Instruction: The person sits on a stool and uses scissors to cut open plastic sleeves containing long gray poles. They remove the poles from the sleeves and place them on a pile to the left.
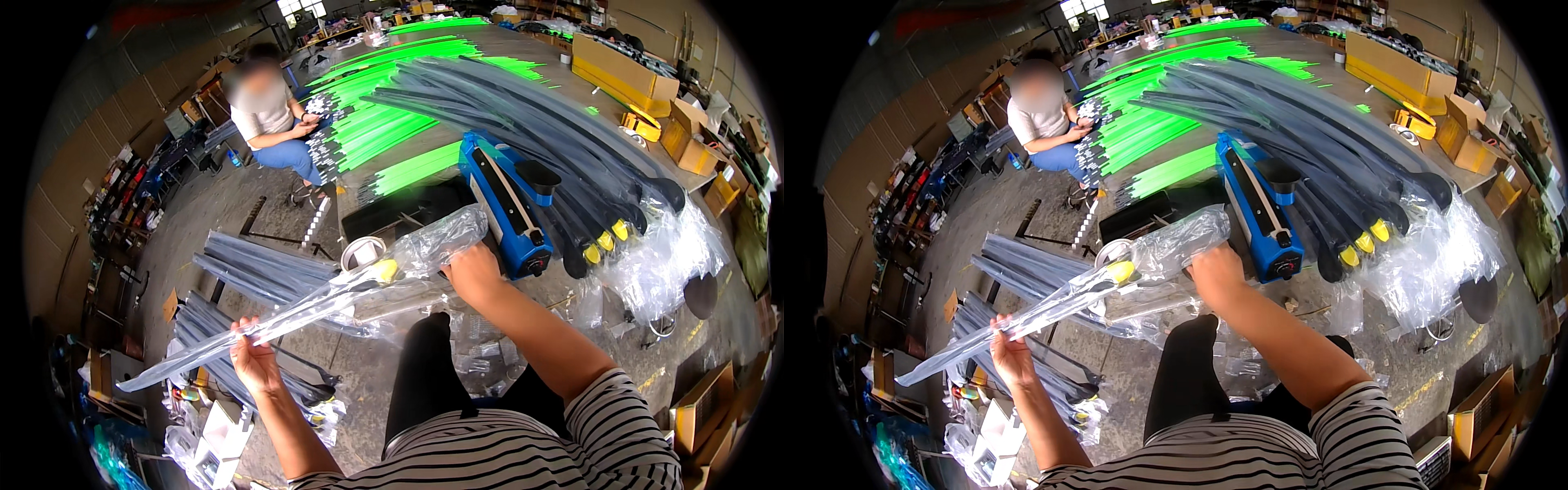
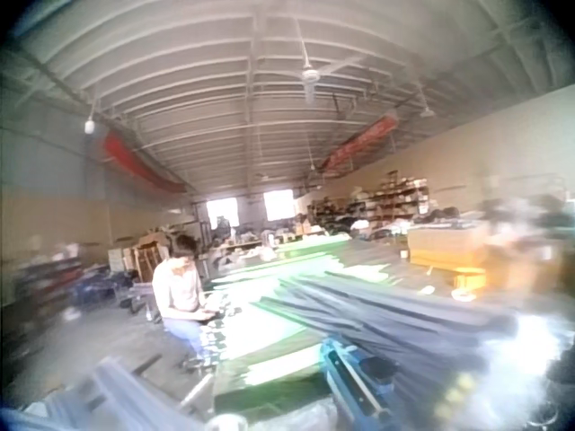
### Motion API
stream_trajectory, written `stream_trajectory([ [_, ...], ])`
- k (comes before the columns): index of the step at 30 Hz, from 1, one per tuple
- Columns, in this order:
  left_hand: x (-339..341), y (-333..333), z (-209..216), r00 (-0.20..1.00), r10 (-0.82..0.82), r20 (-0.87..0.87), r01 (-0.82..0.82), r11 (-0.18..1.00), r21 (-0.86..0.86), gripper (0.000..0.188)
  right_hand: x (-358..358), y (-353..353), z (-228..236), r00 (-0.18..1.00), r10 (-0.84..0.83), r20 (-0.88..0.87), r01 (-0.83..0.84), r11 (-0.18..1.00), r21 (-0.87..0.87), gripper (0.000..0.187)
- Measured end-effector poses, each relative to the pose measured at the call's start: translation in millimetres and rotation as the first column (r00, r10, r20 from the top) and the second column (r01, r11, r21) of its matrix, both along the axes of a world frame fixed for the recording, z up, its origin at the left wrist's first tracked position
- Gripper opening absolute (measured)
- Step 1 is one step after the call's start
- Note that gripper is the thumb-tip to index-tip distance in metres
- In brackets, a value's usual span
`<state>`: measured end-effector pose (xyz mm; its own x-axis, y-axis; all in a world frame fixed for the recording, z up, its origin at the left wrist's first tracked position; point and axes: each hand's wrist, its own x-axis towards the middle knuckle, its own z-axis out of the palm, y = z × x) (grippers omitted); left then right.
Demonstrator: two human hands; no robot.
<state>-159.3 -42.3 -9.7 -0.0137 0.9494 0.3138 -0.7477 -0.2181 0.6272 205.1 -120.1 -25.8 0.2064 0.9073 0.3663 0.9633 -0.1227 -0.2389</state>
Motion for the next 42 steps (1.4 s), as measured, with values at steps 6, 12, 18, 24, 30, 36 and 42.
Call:
stream_trajectory([
  [6,-15,-5,7,0.998,0.065,0.022,-0.065,0.998,-0.008,0.028,4,15,-3,0.984,-0.144,0.106,0.152,0.986,-0.064,0.021],
  [12,-18,-6,10,0.997,0.041,0.068,-0.042,0.999,0.013,0.029,0,-22,16,0.975,-0.084,-0.205,0.098,0.993,0.061,0.021],
  [18,-20,-10,12,0.982,0.017,0.187,-0.018,1.000,0.006,0.032,0,-129,0,0.618,0.066,-0.783,-0.158,0.987,-0.041,0.036],
  [24,4,-13,14,0.970,-0.111,0.215,0.102,0.993,0.053,0.030,-31,-186,-8,0.134,0.214,-0.968,-0.517,0.848,0.116,0.057],
  [30,28,-22,15,0.965,-0.165,0.205,0.156,0.986,0.058,0.028,-36,-188,10,-0.153,0.185,-0.971,-0.614,0.751,0.240,0.088],
  [36,36,-25,15,0.961,-0.221,0.168,0.210,0.974,0.079,0.026,-44,-189,14,-0.258,0.234,-0.937,-0.550,0.762,0.341,0.092],
  [42,32,-27,14,0.967,-0.187,0.171,0.177,0.982,0.072,0.027,-34,-189,23,-0.066,0.268,-0.961,-0.599,0.760,0.253,0.078],
])
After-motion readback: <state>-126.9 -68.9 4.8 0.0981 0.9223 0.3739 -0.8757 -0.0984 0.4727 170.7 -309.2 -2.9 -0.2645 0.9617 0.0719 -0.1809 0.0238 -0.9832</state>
